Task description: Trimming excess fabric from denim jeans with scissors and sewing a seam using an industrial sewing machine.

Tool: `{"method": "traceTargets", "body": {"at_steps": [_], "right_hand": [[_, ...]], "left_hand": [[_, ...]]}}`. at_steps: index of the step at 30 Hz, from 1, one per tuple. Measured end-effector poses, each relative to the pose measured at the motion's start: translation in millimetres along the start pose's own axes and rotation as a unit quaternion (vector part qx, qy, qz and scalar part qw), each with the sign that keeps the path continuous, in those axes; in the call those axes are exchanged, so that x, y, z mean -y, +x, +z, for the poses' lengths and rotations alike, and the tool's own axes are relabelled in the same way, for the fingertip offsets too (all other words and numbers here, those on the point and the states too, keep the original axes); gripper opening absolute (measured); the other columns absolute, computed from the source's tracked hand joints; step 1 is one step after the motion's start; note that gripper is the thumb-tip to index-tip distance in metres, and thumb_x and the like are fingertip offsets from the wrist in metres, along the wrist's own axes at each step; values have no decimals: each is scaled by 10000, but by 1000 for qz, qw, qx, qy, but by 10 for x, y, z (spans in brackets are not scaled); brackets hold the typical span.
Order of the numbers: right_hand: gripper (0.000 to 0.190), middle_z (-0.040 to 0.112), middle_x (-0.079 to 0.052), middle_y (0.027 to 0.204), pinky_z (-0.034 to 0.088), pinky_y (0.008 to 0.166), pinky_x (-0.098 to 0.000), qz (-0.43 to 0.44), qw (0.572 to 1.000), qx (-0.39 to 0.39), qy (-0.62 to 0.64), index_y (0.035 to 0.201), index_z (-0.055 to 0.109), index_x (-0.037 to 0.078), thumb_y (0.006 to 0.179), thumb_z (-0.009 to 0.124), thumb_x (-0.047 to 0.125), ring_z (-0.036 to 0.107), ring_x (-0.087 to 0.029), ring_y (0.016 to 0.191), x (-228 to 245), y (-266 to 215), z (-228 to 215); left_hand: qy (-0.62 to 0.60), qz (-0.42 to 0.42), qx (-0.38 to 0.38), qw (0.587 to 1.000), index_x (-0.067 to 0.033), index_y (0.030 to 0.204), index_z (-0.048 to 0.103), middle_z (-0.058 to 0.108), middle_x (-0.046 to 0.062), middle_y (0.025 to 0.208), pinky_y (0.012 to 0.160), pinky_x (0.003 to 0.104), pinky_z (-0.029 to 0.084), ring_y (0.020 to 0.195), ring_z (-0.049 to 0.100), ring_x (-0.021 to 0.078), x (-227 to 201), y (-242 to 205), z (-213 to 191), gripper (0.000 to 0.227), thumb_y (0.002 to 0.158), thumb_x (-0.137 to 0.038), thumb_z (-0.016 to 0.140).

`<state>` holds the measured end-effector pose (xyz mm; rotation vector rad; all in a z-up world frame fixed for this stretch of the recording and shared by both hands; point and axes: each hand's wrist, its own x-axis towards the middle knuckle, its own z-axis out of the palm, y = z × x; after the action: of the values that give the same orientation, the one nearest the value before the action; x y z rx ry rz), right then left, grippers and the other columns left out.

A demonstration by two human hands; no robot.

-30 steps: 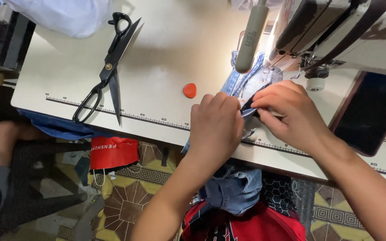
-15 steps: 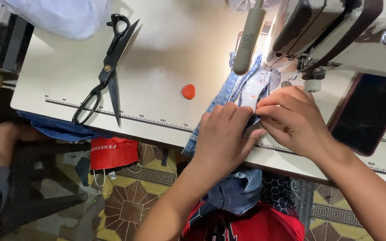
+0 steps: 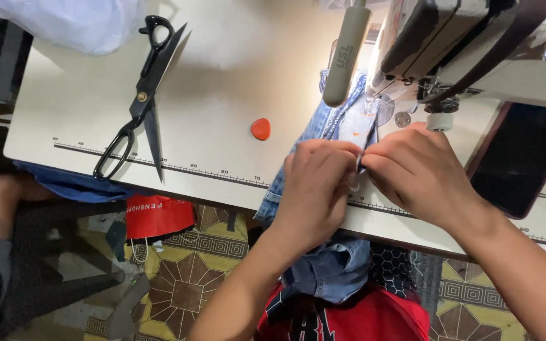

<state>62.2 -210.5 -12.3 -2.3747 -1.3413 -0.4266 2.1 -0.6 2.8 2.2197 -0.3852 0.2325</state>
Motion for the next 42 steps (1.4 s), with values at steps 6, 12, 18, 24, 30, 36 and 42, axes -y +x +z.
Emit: {"method": "traceTargets", "body": {"at_steps": [6,12,18,24,30,36,42], "right_hand": [[136,708,25,1145,380,596,-412,82,995,-7,60,1141,721,184,1020,685,133,673,-265,968,-20,26,-34],[139,680,9,1059,488,826,-339,241,919,186,249,972,653,162,999,550,252,572,-188,1093,-98,250,-234],[193,609,7,1005,376,1024,-339,139,923,193,302,977,627,146,1029,504,286,552,-181,1029,-305,223,-171],[190,680,19,1033,417,1000,-346,148,893,203,373,1009,678,147,1023,522,254,568,-169,1056,-367,200,-82],[199,696,-22,1137,446,944,-443,115,974,77,180,1090,701,156,900,757,176,640,-277,1103,0,62,40],[180,620,-44,1120,471,935,-463,123,982,13,140,1139,668,159,1006,640,42,631,-288,1115,156,-77,140],[190,657,6,1131,431,959,-443,156,980,24,118,1138,699,207,991,679,88,627,-271,1100,120,-234,230]], "left_hand": [[-34,-24,10,999,-152,999,466,556,4,901,834,411,337,859,539,282,125,19,49,332,739,55,466],[-97,-80,-13,992,-123,1011,475,585,52,921,792,411,409,828,547,272,64,56,117,55,1005,-69,483],[70,-54,8,996,-190,1072,624,614,5,887,700,447,371,820,550,296,130,4,243,212,864,-156,648],[157,-33,-32,987,-138,936,539,516,58,838,619,466,394,721,527,333,293,20,306,231,747,-27,613],[-4,-91,61,994,-201,1113,681,580,5,900,742,400,479,820,623,241,348,-2,73,352,772,-125,637],[-4,-171,48,984,-149,959,701,606,19,831,621,389,473,708,607,225,142,92,1,330,899,-468,646],[81,-117,70,987,-170,912,745,585,27,824,689,460,462,807,570,315,143,84,91,147,882,-301,687]]}}
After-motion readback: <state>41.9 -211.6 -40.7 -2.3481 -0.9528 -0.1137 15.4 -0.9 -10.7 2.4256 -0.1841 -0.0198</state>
